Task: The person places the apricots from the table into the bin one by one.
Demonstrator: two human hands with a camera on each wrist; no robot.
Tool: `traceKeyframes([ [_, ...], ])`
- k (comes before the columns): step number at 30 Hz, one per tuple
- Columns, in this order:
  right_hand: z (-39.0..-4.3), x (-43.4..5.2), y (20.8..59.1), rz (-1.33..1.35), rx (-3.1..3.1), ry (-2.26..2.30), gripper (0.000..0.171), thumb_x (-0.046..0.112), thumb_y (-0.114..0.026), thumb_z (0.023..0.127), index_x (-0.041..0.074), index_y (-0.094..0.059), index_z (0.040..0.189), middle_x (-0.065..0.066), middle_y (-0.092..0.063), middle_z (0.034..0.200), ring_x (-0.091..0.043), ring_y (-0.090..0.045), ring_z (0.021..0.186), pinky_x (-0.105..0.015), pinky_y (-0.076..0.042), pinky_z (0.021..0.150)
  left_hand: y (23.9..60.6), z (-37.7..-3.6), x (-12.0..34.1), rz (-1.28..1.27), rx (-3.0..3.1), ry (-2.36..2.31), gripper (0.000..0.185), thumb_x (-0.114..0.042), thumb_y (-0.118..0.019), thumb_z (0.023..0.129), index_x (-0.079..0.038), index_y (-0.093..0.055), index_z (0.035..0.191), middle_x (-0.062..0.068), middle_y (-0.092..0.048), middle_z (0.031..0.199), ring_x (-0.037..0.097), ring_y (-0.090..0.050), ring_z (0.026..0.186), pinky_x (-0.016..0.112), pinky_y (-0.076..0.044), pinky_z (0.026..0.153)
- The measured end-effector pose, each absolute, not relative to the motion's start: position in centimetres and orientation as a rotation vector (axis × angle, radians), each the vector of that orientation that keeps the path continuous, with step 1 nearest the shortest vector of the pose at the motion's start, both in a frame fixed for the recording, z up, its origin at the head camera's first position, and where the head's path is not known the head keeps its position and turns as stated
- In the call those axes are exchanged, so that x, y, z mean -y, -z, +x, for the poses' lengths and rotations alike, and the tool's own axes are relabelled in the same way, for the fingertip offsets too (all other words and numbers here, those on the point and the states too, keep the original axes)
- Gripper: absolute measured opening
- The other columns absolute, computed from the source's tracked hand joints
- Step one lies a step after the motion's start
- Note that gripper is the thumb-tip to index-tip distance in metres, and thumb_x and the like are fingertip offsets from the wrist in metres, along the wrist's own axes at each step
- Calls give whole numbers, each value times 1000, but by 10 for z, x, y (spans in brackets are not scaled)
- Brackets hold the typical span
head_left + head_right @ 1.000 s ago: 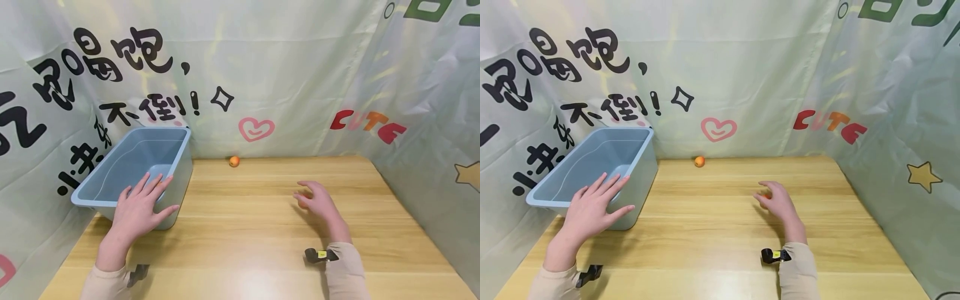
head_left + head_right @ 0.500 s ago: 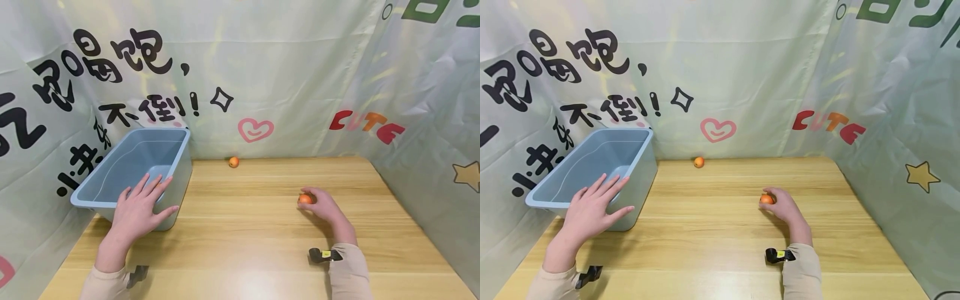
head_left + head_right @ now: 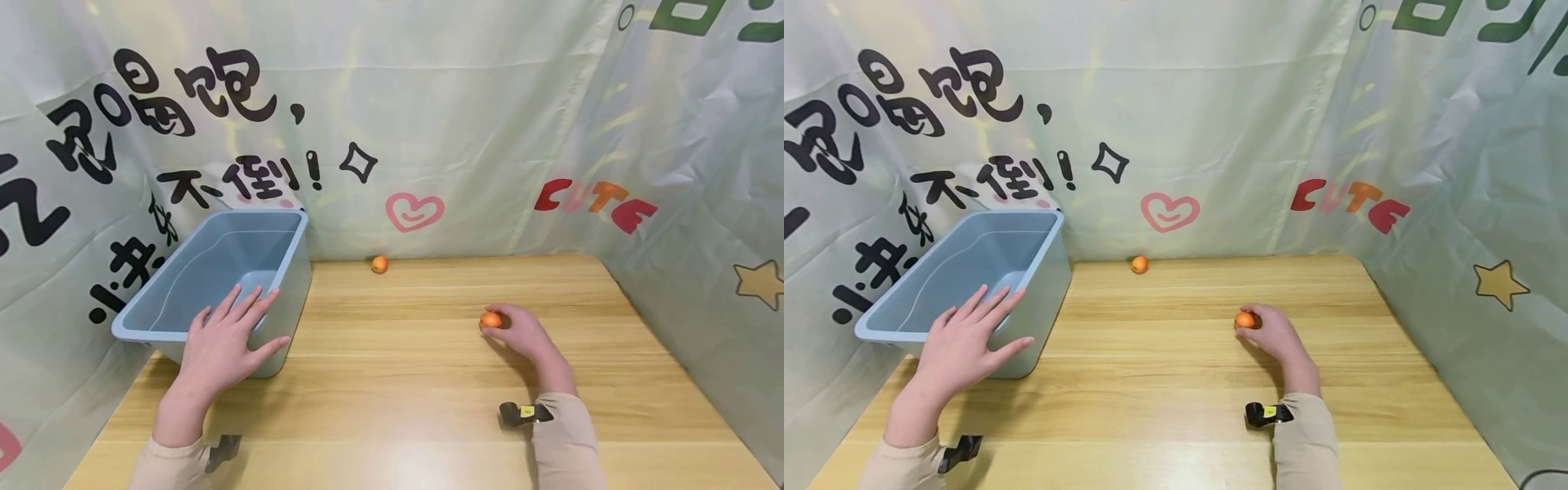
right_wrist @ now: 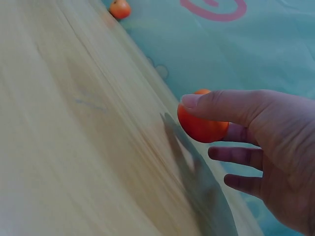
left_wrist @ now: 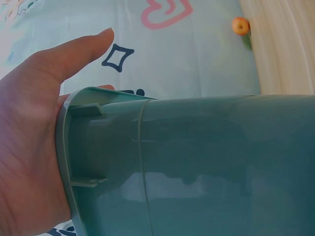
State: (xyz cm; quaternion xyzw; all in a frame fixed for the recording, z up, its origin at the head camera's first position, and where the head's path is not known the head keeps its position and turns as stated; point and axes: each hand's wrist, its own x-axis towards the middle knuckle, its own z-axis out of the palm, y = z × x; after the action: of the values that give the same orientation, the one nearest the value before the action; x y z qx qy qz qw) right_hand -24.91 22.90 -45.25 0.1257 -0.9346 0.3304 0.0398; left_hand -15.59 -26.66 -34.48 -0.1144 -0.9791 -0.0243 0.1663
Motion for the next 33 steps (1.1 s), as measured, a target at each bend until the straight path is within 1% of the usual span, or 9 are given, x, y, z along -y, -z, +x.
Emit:
traceKeyframes([
  [7, -253, -216, 450, 415, 2868, -1004, 49, 21, -75, 85, 0, -61, 126, -23, -63, 126, -41, -57, 118, -56, -43, 103, 345, -155, 267, -324, 2782, 77, 77, -64, -63, 83, -33, -38, 149, 6, -46, 151, 35, -32, 144, 69, -28, 101],
  [15, -253, -196, 446, 469, 2850, -1007, 48, 20, -76, 84, -2, -62, 125, -23, -64, 125, -42, -57, 119, -57, -42, 104, 347, -155, 268, -324, 2792, 75, 78, -65, -62, 83, -34, -37, 150, 7, -46, 151, 35, -31, 145, 69, -28, 101],
  [23, -252, -176, 445, 535, 2804, -1014, 47, 19, -78, 82, -1, -64, 123, -20, -66, 122, -38, -59, 116, -54, -44, 103, 346, -154, 267, -334, 2781, 71, 77, -65, -62, 83, -33, -38, 149, 8, -47, 150, 35, -32, 145, 69, -29, 101],
  [28, -252, -162, 444, 596, 2779, -988, 47, 20, -78, 82, 0, -65, 123, -18, -67, 121, -36, -60, 115, -52, -45, 103, 345, -153, 267, -331, 2784, 67, 78, -63, -64, 82, -33, -38, 150, 8, -48, 150, 35, -32, 144, 69, -29, 101],
  [33, -251, -148, 445, 629, 2758, -980, 46, 21, -79, 81, 3, -66, 122, -14, -67, 119, -33, -61, 113, -51, -46, 102, 344, -154, 266, -331, 2784, 74, 79, -63, -65, 82, -33, -38, 149, 9, -48, 150, 36, -33, 144, 69, -29, 101],
])
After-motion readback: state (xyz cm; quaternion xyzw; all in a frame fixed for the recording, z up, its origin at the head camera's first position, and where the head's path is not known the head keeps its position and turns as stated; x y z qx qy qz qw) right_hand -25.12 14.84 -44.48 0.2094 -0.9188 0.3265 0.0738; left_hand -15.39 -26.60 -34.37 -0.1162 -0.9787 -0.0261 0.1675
